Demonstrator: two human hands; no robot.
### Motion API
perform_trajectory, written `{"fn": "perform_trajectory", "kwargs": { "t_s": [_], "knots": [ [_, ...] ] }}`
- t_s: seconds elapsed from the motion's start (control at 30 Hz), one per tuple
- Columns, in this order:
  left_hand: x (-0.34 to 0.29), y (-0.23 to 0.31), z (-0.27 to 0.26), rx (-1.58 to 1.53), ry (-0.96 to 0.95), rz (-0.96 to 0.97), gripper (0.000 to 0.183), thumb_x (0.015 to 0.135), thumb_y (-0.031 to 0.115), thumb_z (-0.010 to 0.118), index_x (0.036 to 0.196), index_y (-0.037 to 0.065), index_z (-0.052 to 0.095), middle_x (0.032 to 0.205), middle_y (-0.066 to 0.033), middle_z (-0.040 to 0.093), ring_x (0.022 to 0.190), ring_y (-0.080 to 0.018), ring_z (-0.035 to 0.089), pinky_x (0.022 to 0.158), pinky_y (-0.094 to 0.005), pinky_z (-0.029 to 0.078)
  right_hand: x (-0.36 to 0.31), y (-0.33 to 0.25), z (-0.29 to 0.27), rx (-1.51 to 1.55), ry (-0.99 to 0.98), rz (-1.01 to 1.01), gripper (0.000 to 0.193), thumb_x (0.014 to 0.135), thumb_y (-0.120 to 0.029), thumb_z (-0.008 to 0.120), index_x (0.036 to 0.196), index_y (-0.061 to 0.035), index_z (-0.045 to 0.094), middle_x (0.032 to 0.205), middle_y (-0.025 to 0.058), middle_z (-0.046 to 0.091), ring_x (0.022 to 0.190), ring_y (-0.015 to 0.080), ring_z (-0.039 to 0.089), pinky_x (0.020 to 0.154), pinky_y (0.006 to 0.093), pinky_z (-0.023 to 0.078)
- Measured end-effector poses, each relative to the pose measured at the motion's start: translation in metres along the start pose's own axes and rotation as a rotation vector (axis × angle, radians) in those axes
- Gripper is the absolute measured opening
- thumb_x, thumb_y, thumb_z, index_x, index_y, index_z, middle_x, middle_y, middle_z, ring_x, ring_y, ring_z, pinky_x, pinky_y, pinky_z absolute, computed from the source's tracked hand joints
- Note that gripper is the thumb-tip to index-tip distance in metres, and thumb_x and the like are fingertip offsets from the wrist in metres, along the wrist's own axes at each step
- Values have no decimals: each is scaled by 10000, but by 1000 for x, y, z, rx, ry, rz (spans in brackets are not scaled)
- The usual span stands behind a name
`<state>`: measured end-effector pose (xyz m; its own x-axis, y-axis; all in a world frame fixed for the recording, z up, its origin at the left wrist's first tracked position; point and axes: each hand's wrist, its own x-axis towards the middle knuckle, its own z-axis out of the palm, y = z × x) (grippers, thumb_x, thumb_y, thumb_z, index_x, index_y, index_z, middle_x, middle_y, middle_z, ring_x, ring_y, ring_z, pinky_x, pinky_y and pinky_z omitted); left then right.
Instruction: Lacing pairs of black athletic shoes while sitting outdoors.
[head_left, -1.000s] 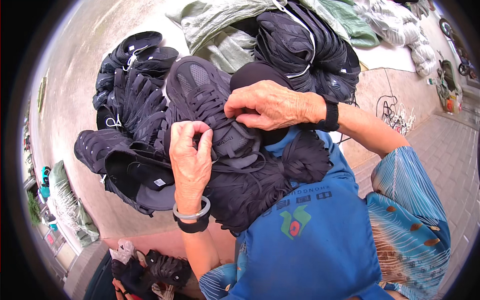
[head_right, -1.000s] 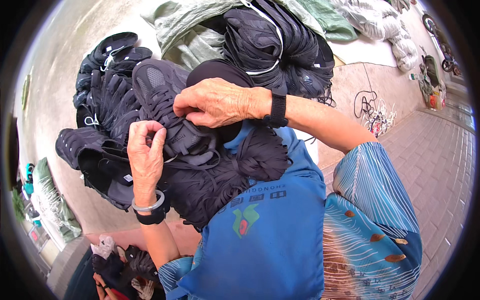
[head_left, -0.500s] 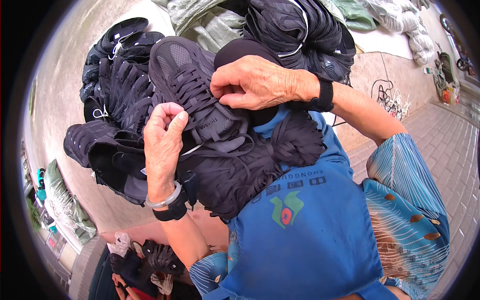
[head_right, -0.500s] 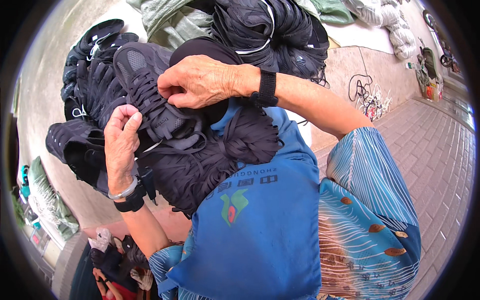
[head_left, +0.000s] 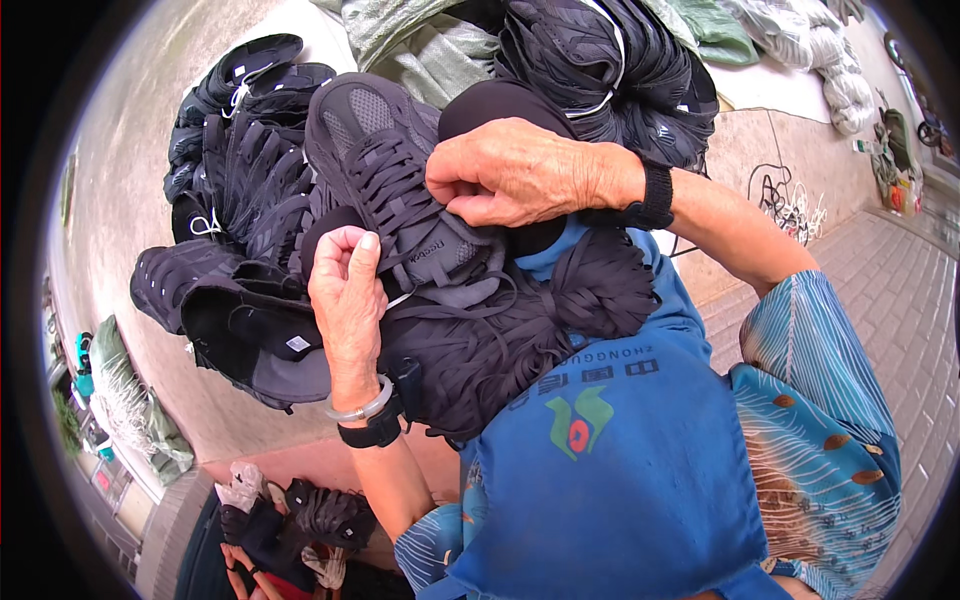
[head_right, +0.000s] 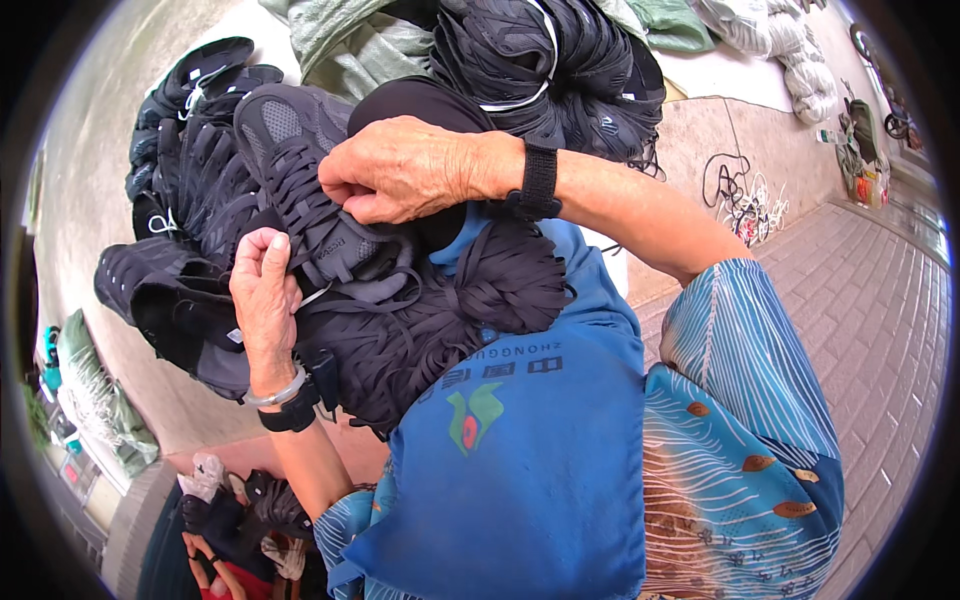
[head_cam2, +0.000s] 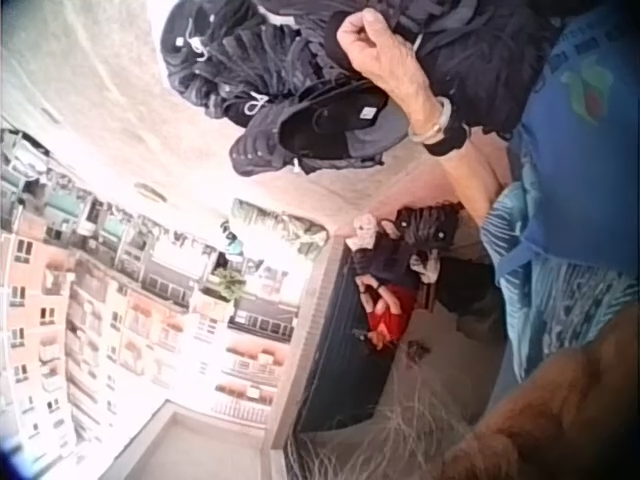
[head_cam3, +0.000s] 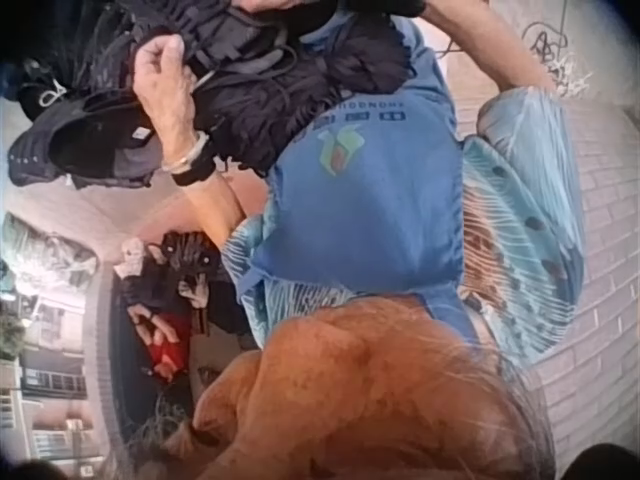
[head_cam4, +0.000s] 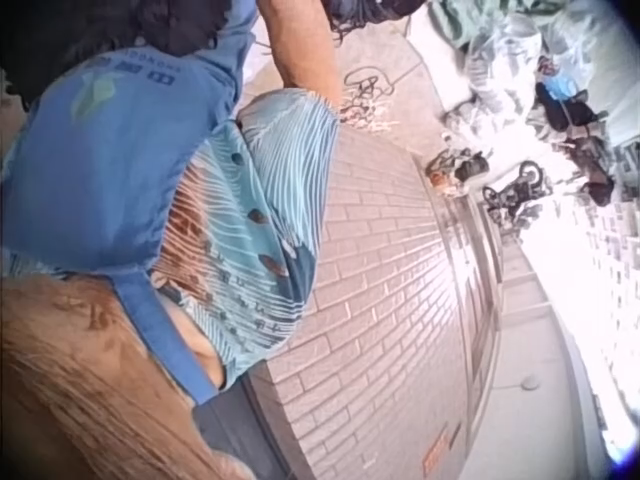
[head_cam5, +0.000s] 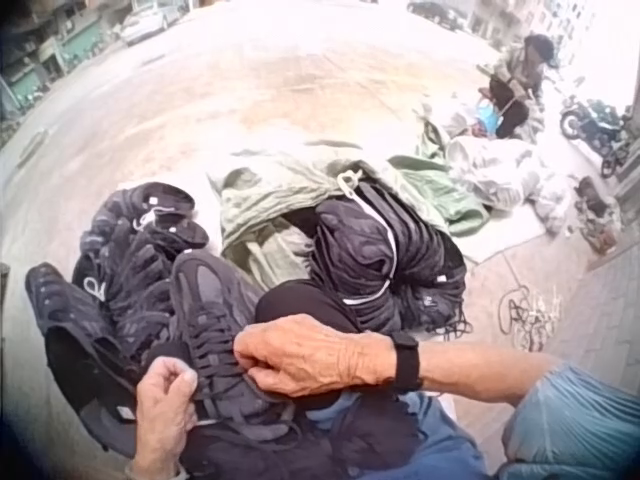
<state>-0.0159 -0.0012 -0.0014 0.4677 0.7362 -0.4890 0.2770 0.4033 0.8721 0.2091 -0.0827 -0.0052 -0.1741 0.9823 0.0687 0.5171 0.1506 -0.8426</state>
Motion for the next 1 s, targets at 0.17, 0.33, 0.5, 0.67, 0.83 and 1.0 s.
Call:
{"fn": "perform_trajectory", "kwargs": {
  "t_s": [0.17,0.33,0.5,0.67,0.83,1.0],
  "knots": [
    [-5,-8,3,211,114,183,180,930,180,602,862,25,541,707,54,479,608,-24,392,527,-189,340,-8,0,12,-148,218,-84,116,749,-106,568,829,-29,533,786,137,567,709,347,601,609,429,485],
    [-35,3,11,563,96,245,243,914,198,621,796,-2,547,617,19,459,578,-59,381,521,-229,351,-15,-1,16,-332,134,-90,156,774,-92,596,900,-64,508,817,108,523,666,334,588,562,414,469],
    [-61,1,35,665,5,354,194,905,120,601,789,-10,517,588,-99,471,516,-175,418,498,-321,376,-14,0,18,-320,154,-125,141,779,-91,598,886,-61,511,810,102,525,662,326,588,555,409,469],
    [-61,-5,40,486,-59,261,210,926,132,571,777,-10,529,585,-61,450,541,-111,400,495,-285,361,-14,-2,19,-381,212,-123,137,764,-89,605,861,-60,513,795,95,516,652,313,585,539,398,468],
    [-63,-10,22,35,-52,-121,227,945,241,568,809,59,580,537,92,395,406,19,289,357,-155,217,-16,-4,19,-421,156,-139,165,753,-120,624,823,-45,495,774,98,507,643,302,601,532,406,483],
    [-68,-4,20,-80,-103,-245,208,943,227,568,862,36,576,516,88,377,386,10,284,351,-159,227,-20,1,19,-333,218,-130,129,789,-119,615,878,-72,534,799,83,519,681,304,594,559,388,482]
  ]
}}
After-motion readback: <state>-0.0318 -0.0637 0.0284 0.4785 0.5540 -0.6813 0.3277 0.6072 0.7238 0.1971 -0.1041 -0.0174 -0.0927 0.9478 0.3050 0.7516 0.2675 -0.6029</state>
